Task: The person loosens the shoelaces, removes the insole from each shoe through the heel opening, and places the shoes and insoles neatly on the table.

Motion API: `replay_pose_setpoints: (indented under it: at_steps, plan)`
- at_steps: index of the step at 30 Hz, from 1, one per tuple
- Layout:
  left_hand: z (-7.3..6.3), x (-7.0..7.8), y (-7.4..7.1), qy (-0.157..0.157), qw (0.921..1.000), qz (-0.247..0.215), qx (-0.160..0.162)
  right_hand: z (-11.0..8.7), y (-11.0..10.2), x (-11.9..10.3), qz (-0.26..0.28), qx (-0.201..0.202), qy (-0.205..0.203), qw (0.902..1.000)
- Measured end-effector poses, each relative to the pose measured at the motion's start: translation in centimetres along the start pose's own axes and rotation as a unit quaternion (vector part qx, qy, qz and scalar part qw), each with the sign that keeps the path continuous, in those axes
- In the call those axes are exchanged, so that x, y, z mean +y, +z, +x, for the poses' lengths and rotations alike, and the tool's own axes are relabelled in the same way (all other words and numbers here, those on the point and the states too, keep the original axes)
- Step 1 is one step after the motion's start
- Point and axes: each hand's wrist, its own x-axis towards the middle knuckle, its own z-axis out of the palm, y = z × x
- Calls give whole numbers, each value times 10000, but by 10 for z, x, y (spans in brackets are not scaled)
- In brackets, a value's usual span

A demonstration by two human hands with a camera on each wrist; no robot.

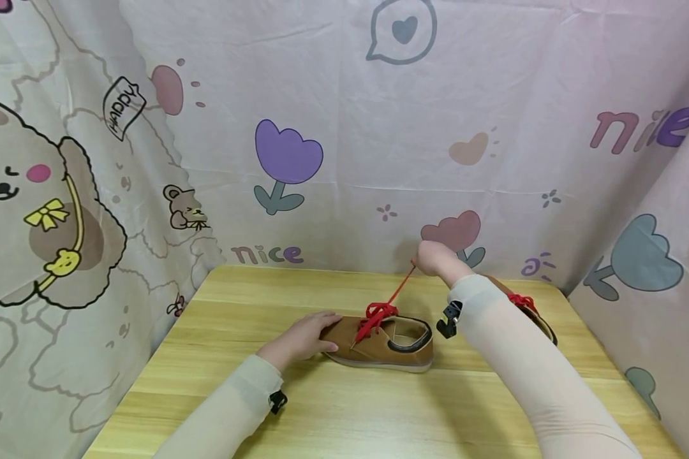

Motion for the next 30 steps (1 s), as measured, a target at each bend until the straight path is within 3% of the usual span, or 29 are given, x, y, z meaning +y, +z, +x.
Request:
replay_pose_setpoints:
  at_steps: [4, 8, 13, 21, 27, 30]
  plan:
    - [0, 1, 0, -26, 10000, -38, -8, -2, 7, 14, 274, -58, 158, 9995]
    - [0, 1, 0, -39, 10000, -46, -8, -4, 14, 15, 524, -146, -22, 9985]
    - [0, 1, 0, -43, 10000, -48, 2, -7, 14, 3, 732, -335, -488, 9956]
    - [0, 2, -1, -32, 10000, -64, 43, -7, 16, -22, 620, -578, -1198, 9892]
    - [-1, 2, -1, -40, 10000, -48, 35, -4, 31, -35, 607, -650, -2092, 9738]
    - [-1, 2, -1, -39, 10000, -48, 28, -3, 40, -40, 678, -716, -2335, 9673]
